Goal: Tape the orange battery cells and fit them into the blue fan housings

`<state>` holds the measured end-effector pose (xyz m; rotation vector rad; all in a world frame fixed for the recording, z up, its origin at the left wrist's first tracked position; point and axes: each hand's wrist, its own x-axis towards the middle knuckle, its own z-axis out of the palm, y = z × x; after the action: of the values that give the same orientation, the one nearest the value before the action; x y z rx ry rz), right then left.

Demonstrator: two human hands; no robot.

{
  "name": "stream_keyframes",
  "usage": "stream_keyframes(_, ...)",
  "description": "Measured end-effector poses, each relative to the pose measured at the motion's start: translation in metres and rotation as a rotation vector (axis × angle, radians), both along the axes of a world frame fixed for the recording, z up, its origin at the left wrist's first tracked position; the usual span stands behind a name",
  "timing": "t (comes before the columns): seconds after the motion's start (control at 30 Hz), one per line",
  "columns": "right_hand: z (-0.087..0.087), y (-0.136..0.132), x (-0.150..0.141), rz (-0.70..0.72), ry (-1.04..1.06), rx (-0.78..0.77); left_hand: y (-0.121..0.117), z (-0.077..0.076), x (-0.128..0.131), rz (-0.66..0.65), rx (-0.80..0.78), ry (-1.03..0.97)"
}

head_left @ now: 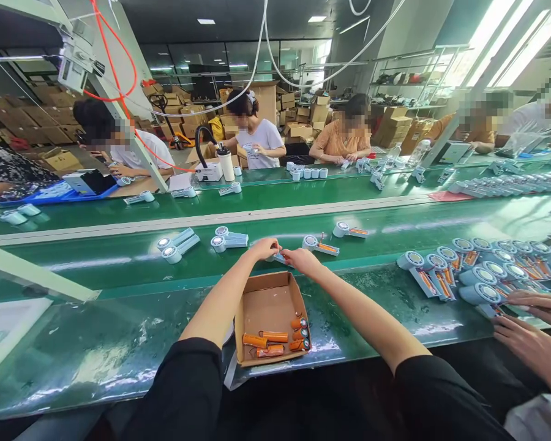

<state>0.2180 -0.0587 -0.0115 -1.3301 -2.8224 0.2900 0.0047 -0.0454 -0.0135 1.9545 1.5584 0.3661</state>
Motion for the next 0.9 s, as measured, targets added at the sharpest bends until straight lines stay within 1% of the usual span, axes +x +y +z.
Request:
stream_keyframes(0.17,0.004,-0.004,-0.009,0.012,-0.092,-0.006,-0.001,-0.002,0.008,0.078,0.022,-0.053)
stream_keyframes(0.33,0.006,-0.003,-0.020,-0.003,-0.148,-0.011,-0.005,-0.002,0.027,0.157,0.083,-0.083)
stream_keyframes(0.4,0.006,-0.002,-0.021,0.005,-0.145,-0.002,-0.012,0.000,0.032,0.210,0.130,-0.100)
stream_keyframes(0.47,0.006,0.000,-0.019,0.026,-0.117,0.013,-0.032,0.002,0.025,0.275,0.192,-0.119)
stream_keyframes(0.5,0.005,0.001,-0.016,0.038,-0.095,0.021,-0.048,0.003,0.016,0.305,0.226,-0.128)
stream_keyframes(0.53,0.003,0.002,-0.013,0.048,-0.069,0.028,-0.069,0.003,0.004,0.335,0.259,-0.133)
stream_keyframes(0.57,0.002,0.003,-0.009,0.051,-0.040,0.035,-0.095,0.003,-0.012,0.366,0.292,-0.134)
stream_keyframes(0.63,-0.002,0.006,-0.001,0.036,0.030,0.053,-0.158,-0.001,-0.045,0.442,0.350,-0.119)
stream_keyframes(0.7,-0.005,0.007,0.006,-0.003,0.110,0.090,-0.226,-0.010,-0.076,0.508,0.405,-0.074)
stream_keyframes(0.73,-0.005,0.006,0.009,-0.024,0.150,0.114,-0.257,-0.017,-0.088,0.497,0.434,-0.032)
stream_keyframes(0.8,-0.004,-0.002,0.009,-0.050,0.222,0.163,-0.308,-0.034,-0.103,0.321,0.478,0.132)
stream_keyframes(0.87,0.000,-0.017,0.005,-0.007,0.359,0.190,-0.340,-0.050,-0.108,0.174,0.504,0.294)
stream_keyframes(0.9,0.003,-0.029,0.001,0.044,0.453,0.183,-0.350,-0.055,-0.108,0.148,0.516,0.352)
